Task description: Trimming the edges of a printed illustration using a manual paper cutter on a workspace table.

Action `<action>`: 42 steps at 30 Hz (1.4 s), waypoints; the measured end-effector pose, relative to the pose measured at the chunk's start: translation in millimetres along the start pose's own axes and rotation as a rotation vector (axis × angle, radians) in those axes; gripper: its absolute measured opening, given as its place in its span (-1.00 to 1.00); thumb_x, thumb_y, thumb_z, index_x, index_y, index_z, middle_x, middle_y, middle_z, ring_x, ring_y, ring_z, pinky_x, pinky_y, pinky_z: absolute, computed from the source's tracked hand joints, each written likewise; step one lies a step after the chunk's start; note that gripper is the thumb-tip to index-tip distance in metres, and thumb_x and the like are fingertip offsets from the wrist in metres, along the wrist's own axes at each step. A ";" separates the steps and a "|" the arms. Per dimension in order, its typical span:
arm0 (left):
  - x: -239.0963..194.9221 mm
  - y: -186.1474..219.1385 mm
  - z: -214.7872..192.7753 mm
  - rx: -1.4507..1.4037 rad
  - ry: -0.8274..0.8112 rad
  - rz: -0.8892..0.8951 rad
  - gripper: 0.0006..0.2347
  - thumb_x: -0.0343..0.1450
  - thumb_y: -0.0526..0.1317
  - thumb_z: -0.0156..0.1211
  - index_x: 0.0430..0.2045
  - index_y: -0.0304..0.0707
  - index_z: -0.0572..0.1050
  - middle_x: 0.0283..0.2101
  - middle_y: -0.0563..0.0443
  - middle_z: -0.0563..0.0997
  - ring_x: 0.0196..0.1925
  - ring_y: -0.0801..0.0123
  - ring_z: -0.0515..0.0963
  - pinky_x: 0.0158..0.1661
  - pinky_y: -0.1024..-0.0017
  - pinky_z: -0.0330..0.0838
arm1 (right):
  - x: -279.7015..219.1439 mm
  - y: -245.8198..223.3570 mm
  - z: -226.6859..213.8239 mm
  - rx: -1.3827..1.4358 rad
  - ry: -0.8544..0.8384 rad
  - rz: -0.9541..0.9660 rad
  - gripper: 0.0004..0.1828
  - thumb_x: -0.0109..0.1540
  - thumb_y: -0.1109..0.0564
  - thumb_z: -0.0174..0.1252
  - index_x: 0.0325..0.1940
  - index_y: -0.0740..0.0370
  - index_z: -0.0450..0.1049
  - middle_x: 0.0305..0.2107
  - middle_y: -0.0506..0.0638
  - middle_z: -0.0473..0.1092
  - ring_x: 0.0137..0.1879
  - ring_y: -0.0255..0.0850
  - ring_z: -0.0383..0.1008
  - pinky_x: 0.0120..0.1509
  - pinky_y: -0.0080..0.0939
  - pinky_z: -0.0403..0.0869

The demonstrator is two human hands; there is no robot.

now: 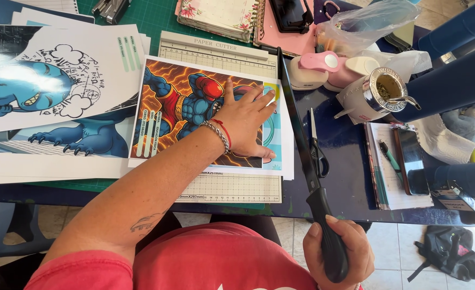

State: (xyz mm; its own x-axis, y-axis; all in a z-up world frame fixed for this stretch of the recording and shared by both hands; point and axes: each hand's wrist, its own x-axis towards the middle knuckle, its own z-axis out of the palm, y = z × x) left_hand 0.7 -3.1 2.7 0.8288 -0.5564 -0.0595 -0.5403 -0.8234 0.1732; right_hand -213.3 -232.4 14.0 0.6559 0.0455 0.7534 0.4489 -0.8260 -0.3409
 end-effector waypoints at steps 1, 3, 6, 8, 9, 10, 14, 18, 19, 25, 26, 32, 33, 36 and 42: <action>0.2 -0.5 1.0 0.001 0.002 0.001 -0.02 0.16 0.60 -0.02 0.39 -0.02 0.14 0.53 0.06 0.01 0.55 0.16 -0.09 0.21 -0.73 -0.35 | 0.3 -0.6 -0.3 0.001 -0.008 0.017 -0.68 0.20 0.19 0.32 -0.05 0.34 0.41 -0.34 0.07 0.47 -0.38 -0.09 0.45 -0.21 -0.15 0.49; -0.3 -0.3 1.4 0.001 0.004 0.002 -0.01 0.16 0.60 -0.03 0.40 -0.03 0.13 0.54 0.06 0.00 0.55 0.16 -0.10 0.21 -0.73 -0.36 | 1.1 -2.0 -1.7 0.002 -0.017 0.034 -0.69 0.20 0.19 0.32 -0.05 0.33 0.42 -0.35 0.07 0.47 -0.38 -0.10 0.45 -0.21 -0.15 0.49; -0.8 0.1 0.4 -0.004 -0.016 -0.002 -0.02 0.17 0.60 -0.05 0.41 -0.02 0.10 0.55 0.06 -0.03 0.56 0.16 -0.13 0.22 -0.72 -0.39 | 3.3 -3.6 -2.9 -0.012 -0.032 0.021 -0.68 0.20 0.18 0.32 -0.04 0.34 0.42 -0.34 0.07 0.48 -0.38 -0.08 0.45 -0.21 -0.14 0.50; -0.6 0.3 2.1 -0.002 0.013 0.005 -0.01 0.16 0.60 -0.03 0.39 -0.02 0.14 0.54 0.05 0.00 0.56 0.16 -0.10 0.21 -0.73 -0.35 | 4.2 -4.7 -3.1 -0.017 -0.028 0.019 -0.68 0.21 0.17 0.32 -0.04 0.34 0.42 -0.35 0.07 0.48 -0.38 -0.09 0.45 -0.21 -0.14 0.49; -0.5 0.4 1.6 -0.002 0.013 0.004 -0.01 0.16 0.60 -0.03 0.39 -0.02 0.14 0.54 0.05 0.00 0.56 0.16 -0.10 0.21 -0.73 -0.35 | 4.6 -5.0 -3.2 -0.017 -0.028 0.020 -0.68 0.21 0.17 0.32 -0.04 0.34 0.42 -0.35 0.07 0.48 -0.38 -0.09 0.45 -0.21 -0.14 0.49; -0.1 0.3 0.8 -0.006 -0.002 0.002 -0.01 0.16 0.60 -0.03 0.40 -0.03 0.12 0.54 0.06 -0.01 0.56 0.15 -0.11 0.21 -0.73 -0.37 | 5.2 -5.2 -3.0 -0.010 -0.022 0.022 -0.69 0.21 0.17 0.32 -0.04 0.34 0.42 -0.33 0.07 0.48 -0.37 -0.09 0.45 -0.20 -0.15 0.49; 0.7 -0.6 1.5 -0.016 -0.004 0.007 0.00 0.15 0.60 -0.02 0.40 -0.03 0.12 0.54 0.05 -0.01 0.56 0.14 -0.13 0.21 -0.73 -0.39 | 10.9 -5.1 -4.3 -0.007 -0.007 -0.002 -0.68 0.21 0.20 0.33 -0.04 0.37 0.42 -0.31 0.09 0.49 -0.38 -0.07 0.44 -0.19 -0.13 0.48; -0.1 -0.5 0.9 -0.017 -0.005 0.002 -0.01 0.16 0.59 -0.03 0.40 -0.02 0.12 0.54 0.05 -0.02 0.57 0.15 -0.13 0.21 -0.73 -0.39 | 10.3 -5.1 -4.6 -0.027 -0.019 0.006 -0.68 0.21 0.19 0.33 -0.04 0.38 0.43 -0.33 0.09 0.48 -0.38 -0.06 0.44 -0.22 -0.12 0.48; 0.1 -0.9 1.0 -0.021 -0.005 0.005 -0.01 0.16 0.59 -0.03 0.40 -0.03 0.12 0.54 0.05 -0.01 0.57 0.15 -0.14 0.21 -0.73 -0.40 | 9.4 -4.4 -4.1 -0.025 -0.010 0.015 -0.69 0.22 0.18 0.33 -0.04 0.37 0.43 -0.31 0.07 0.48 -0.38 -0.07 0.45 -0.20 -0.12 0.48; 0.5 -1.2 -0.2 -0.025 -0.015 0.007 -0.01 0.16 0.59 -0.03 0.41 -0.03 0.11 0.55 0.05 -0.03 0.57 0.15 -0.15 0.21 -0.73 -0.41 | 9.6 -4.5 -3.6 -0.030 -0.003 0.025 -0.70 0.22 0.16 0.33 -0.05 0.35 0.44 -0.35 0.08 0.47 -0.41 -0.08 0.40 -0.23 -0.13 0.45; 0.3 -1.1 0.2 -0.033 -0.017 0.007 -0.01 0.16 0.59 -0.02 0.41 -0.03 0.11 0.55 0.05 -0.03 0.57 0.15 -0.16 0.21 -0.73 -0.42 | 9.6 -4.5 -4.1 -0.025 -0.010 0.025 -0.69 0.22 0.16 0.33 -0.05 0.35 0.44 -0.34 0.08 0.47 -0.40 -0.09 0.41 -0.23 -0.14 0.45; 1.0 0.1 1.5 -0.026 -0.014 0.002 -0.02 0.16 0.59 -0.03 0.41 -0.02 0.11 0.55 0.05 -0.04 0.57 0.15 -0.15 0.21 -0.73 -0.40 | 8.6 -6.0 -5.2 -0.034 -0.017 0.038 -0.69 0.21 0.17 0.34 -0.05 0.34 0.45 -0.34 0.08 0.48 -0.39 -0.09 0.42 -0.23 -0.15 0.46; 0.9 0.3 1.0 -0.027 -0.014 0.002 -0.02 0.16 0.59 -0.03 0.41 -0.02 0.11 0.55 0.05 -0.04 0.57 0.15 -0.15 0.21 -0.73 -0.40 | 9.3 -6.5 -5.4 -0.034 -0.018 0.038 -0.69 0.21 0.17 0.34 -0.05 0.34 0.45 -0.34 0.08 0.48 -0.39 -0.09 0.42 -0.23 -0.15 0.46; 0.8 0.1 -0.9 -0.023 -0.027 0.004 -0.01 0.16 0.60 -0.04 0.41 -0.02 0.09 0.55 0.05 -0.05 0.57 0.14 -0.17 0.21 -0.73 -0.40 | 10.2 -7.3 -5.4 -0.026 -0.016 0.035 -0.69 0.21 0.17 0.33 -0.05 0.35 0.45 -0.35 0.09 0.47 -0.40 -0.09 0.41 -0.24 -0.16 0.45; -2.9 1.0 -8.7 -0.037 -0.047 0.001 -0.02 0.18 0.57 -0.03 0.43 -0.02 0.05 0.56 0.03 -0.06 0.58 0.15 -0.19 0.23 -0.71 -0.43 | 15.4 -13.8 -3.6 -0.020 0.005 -0.015 -0.70 0.22 0.19 0.32 -0.06 0.40 0.43 -0.35 0.12 0.47 -0.40 -0.06 0.41 -0.23 -0.13 0.46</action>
State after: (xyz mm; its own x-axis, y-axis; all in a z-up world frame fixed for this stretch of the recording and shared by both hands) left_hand -1.0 -1.4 11.6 0.8200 -0.5626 -0.1048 -0.5348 -0.8185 0.2098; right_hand -211.5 -222.3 32.3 0.6462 0.0546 0.7612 0.4463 -0.8362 -0.3189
